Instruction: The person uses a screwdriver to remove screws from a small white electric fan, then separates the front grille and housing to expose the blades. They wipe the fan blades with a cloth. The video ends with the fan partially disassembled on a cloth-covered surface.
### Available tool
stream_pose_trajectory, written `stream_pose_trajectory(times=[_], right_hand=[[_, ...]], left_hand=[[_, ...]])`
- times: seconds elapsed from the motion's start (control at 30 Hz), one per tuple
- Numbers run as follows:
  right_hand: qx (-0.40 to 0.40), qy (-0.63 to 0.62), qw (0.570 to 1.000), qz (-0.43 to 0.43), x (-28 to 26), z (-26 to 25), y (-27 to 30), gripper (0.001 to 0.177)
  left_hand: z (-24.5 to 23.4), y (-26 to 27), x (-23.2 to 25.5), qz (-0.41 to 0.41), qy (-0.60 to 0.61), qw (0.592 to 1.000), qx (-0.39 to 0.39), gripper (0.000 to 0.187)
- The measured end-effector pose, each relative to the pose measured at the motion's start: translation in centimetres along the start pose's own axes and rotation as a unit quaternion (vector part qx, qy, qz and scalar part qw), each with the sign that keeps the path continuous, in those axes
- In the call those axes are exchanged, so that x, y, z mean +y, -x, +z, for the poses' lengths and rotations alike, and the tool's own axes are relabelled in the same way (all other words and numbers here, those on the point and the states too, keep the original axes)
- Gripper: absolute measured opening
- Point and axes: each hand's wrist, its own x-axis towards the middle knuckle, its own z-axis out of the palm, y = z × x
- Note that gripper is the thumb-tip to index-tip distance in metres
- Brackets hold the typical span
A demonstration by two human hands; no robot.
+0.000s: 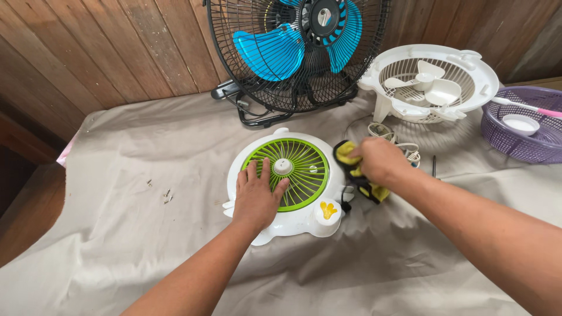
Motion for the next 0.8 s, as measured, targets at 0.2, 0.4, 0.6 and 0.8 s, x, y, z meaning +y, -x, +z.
stream_pose_trajectory(times=[0.2,0.4,0.6,0.8], right_hand=[[0.089,-0.118,0.965,-0.218,-4.9,0.1,-0.5,0.036],[0.089,-0.054,0.986,-0.133,-4.1,0.3,2.4,0.064],[0.075,-0.101,0.991,-0.035,-5.6,-1.3,1.0,0.038],[0.141,-0.057,0.954,-0.259,-7.4,0.3,3.1,0.062]], left_hand=[[-0.2,0.2,0.1,0.000,0.007,1.000,0.001,0.077],[-0.2,0.2,0.0,-0.001,0.003,1.000,-0.005,0.077],[-0.3,0.2,0.1,-0.004,0.010,1.000,-0.001,0.078],[-0.6,0.4,0.2,0.000,0.010,1.000,0.002,0.077]])
